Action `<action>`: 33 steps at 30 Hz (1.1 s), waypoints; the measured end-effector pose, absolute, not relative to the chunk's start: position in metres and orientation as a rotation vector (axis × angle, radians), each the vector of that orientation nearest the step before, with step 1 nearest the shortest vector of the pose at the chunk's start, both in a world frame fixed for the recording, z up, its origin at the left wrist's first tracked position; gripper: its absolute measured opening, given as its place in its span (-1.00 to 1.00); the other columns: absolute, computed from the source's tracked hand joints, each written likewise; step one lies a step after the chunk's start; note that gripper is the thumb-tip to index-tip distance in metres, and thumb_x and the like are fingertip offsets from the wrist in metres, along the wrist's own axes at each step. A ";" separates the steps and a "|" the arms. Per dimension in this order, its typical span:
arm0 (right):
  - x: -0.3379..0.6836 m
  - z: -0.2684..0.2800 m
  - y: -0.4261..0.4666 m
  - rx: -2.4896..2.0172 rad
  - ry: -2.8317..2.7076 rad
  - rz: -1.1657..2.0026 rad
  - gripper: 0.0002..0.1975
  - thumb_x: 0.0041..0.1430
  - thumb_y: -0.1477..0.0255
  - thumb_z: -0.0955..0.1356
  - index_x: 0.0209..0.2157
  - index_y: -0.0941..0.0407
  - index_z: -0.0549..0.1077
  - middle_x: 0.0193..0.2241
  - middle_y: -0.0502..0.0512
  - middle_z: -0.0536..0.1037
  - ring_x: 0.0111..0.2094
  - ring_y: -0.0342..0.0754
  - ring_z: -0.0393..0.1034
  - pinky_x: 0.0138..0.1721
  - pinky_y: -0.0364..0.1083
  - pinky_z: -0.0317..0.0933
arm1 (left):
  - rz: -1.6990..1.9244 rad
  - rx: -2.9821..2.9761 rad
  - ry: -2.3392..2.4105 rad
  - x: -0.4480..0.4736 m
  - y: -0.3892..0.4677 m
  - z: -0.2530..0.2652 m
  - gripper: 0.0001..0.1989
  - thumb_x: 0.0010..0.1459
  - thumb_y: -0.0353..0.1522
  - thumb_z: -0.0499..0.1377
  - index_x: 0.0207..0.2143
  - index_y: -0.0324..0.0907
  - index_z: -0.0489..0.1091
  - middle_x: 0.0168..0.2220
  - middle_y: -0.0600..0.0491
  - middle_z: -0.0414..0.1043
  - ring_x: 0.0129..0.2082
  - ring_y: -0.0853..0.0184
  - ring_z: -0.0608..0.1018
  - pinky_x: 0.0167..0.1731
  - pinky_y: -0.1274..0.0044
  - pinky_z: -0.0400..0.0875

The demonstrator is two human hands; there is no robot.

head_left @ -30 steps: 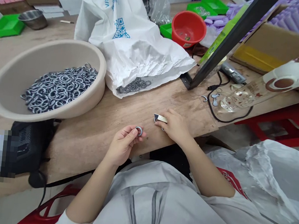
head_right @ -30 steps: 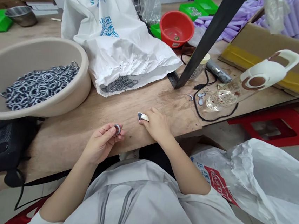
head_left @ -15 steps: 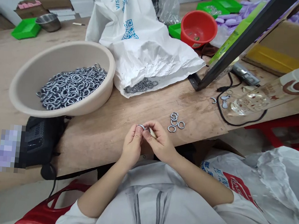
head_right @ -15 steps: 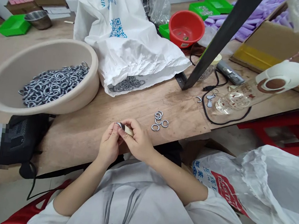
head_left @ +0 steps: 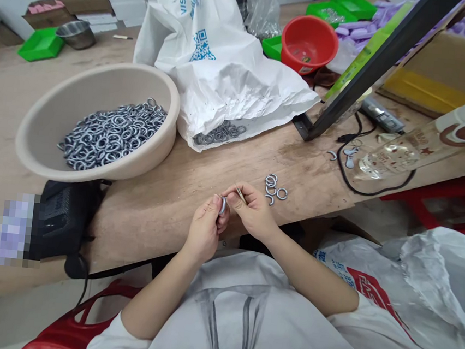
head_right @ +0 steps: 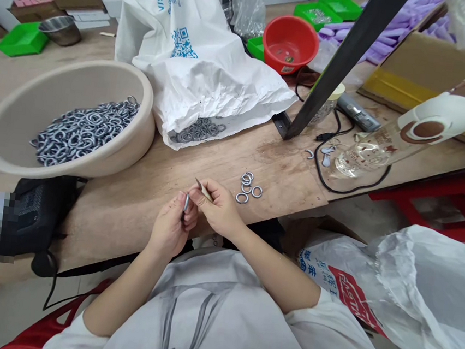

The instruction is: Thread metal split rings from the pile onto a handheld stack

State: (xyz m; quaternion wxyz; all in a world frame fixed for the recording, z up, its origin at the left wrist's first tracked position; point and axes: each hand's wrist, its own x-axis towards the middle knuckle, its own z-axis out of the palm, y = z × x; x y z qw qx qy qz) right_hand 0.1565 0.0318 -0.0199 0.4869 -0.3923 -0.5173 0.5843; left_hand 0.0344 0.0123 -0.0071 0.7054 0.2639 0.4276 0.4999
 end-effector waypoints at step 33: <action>0.222 -0.026 0.045 -1.568 -1.655 0.656 -0.51 0.31 0.00 0.23 -0.52 0.09 0.35 -0.60 -0.03 0.31 -0.52 -0.10 0.22 -0.44 -0.11 0.00 | 1.026 0.675 0.869 0.030 0.002 -0.004 -0.49 0.06 -0.05 0.31 -0.60 -0.21 0.19 -0.65 0.19 0.10 -0.66 0.56 0.12 -0.68 0.68 0.02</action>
